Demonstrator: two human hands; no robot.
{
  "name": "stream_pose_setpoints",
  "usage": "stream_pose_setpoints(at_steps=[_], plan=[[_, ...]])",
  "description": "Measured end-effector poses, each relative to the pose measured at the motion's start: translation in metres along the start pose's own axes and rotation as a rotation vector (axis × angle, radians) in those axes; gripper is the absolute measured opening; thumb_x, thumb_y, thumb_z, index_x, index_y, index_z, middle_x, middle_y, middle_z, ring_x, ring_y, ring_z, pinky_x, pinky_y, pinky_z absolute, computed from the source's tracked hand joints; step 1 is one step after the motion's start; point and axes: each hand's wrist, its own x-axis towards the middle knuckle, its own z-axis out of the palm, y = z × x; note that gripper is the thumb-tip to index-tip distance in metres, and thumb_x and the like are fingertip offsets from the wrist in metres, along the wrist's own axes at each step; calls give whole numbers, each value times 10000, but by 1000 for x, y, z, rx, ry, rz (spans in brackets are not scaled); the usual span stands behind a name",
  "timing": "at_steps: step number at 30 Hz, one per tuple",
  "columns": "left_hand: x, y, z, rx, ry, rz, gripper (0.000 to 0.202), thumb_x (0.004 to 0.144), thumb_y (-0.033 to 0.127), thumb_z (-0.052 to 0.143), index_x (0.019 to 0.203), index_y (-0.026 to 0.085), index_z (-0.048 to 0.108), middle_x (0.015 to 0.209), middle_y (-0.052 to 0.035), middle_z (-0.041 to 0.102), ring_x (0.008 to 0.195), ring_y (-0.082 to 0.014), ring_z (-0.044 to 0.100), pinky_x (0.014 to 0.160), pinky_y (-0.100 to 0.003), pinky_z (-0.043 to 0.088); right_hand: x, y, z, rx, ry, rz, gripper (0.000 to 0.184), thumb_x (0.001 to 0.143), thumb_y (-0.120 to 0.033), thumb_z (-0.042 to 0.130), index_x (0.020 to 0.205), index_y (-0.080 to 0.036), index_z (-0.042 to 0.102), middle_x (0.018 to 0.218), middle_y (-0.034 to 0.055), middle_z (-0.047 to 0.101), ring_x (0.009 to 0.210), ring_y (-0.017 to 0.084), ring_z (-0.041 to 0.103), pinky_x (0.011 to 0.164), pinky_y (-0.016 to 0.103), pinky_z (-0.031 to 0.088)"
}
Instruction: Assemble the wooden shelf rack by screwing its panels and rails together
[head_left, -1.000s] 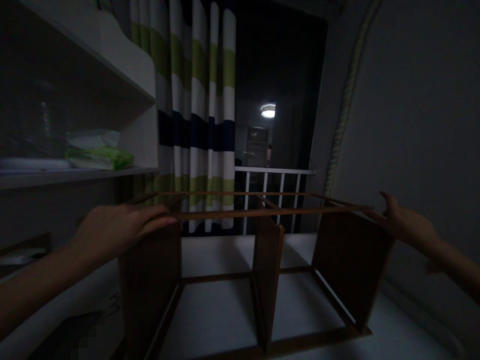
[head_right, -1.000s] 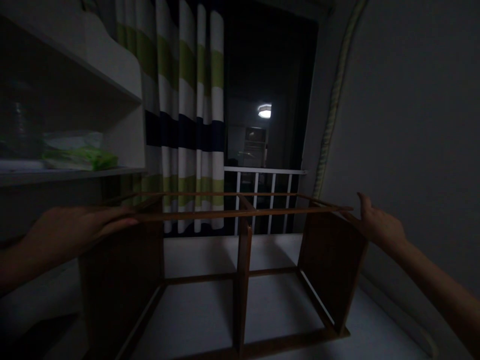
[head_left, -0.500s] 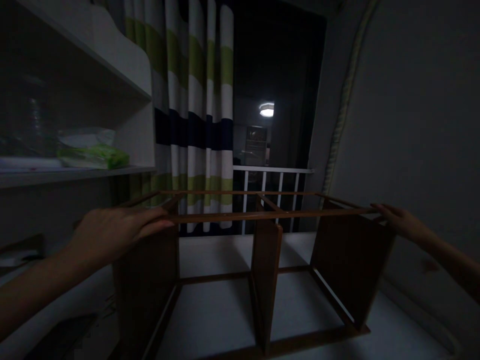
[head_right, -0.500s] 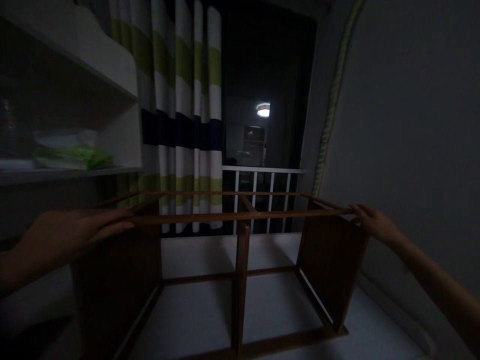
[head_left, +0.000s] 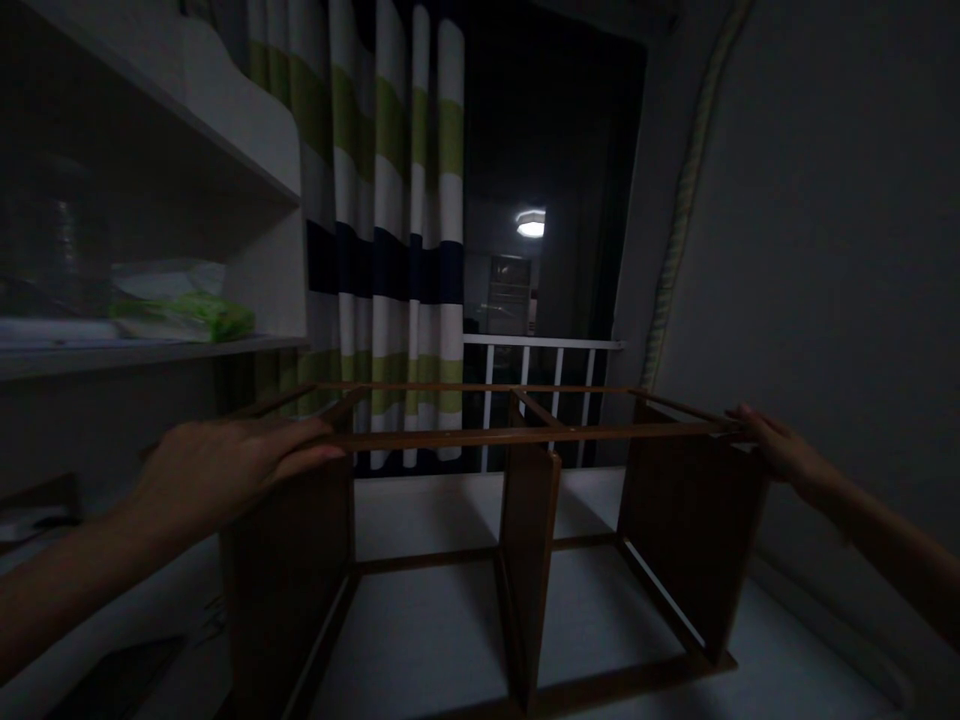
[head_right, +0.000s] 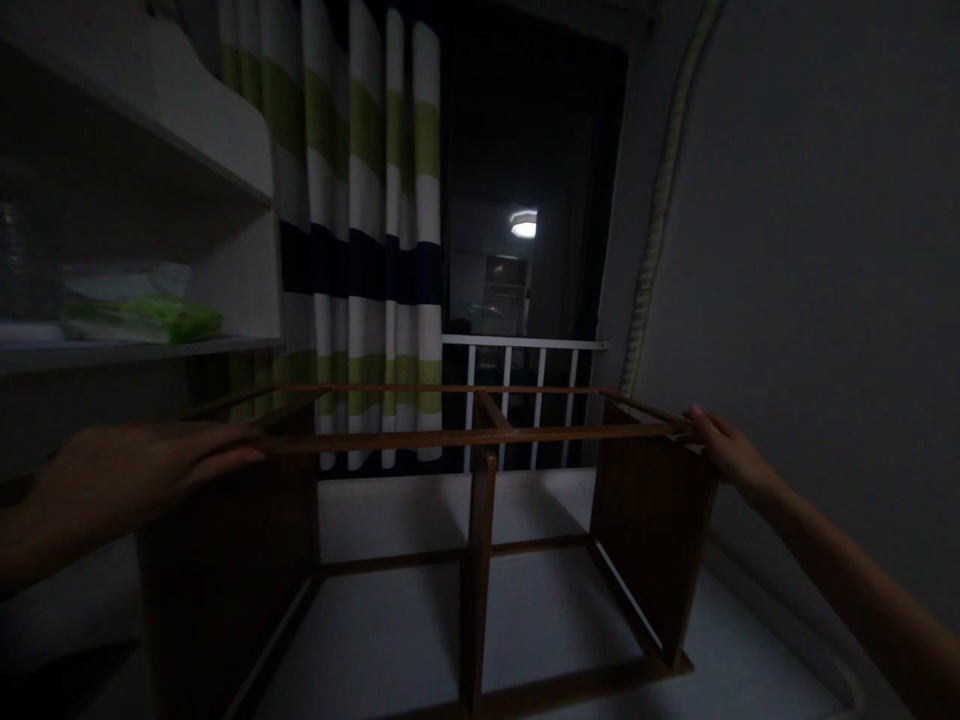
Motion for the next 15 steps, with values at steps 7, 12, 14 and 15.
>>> stream_pose_setpoints(at_steps=[7,12,14,15], plan=[[1,-3,3,162,-15,-12,661,757,629,67,917,332,635,900,-40,692,767,-282,634,523,-337,407,-4,6,5,134,172,-96,549,538,-610,592,829,-145,590,606,-5,508,444,81,346,382,199,243],[-1,-4,2,161,40,37,636,782,565,87,919,298,648,886,-51,695,740,-288,637,525,-351,415,-8,8,15,299,394,-196,548,468,-563,651,833,-165,561,633,-34,471,499,84,378,419,204,271],[-1,-4,3,165,58,36,597,778,551,122,921,311,649,877,-55,695,749,-290,636,528,-354,412,-8,10,19,356,443,-201,521,471,-552,663,808,-171,548,631,-39,466,497,83,384,425,208,279],[-1,-4,3,165,53,33,580,771,557,145,915,313,652,869,-54,696,745,-293,636,521,-353,408,-8,12,21,382,467,-202,507,472,-543,669,793,-172,539,635,-40,466,499,83,387,431,209,284]])
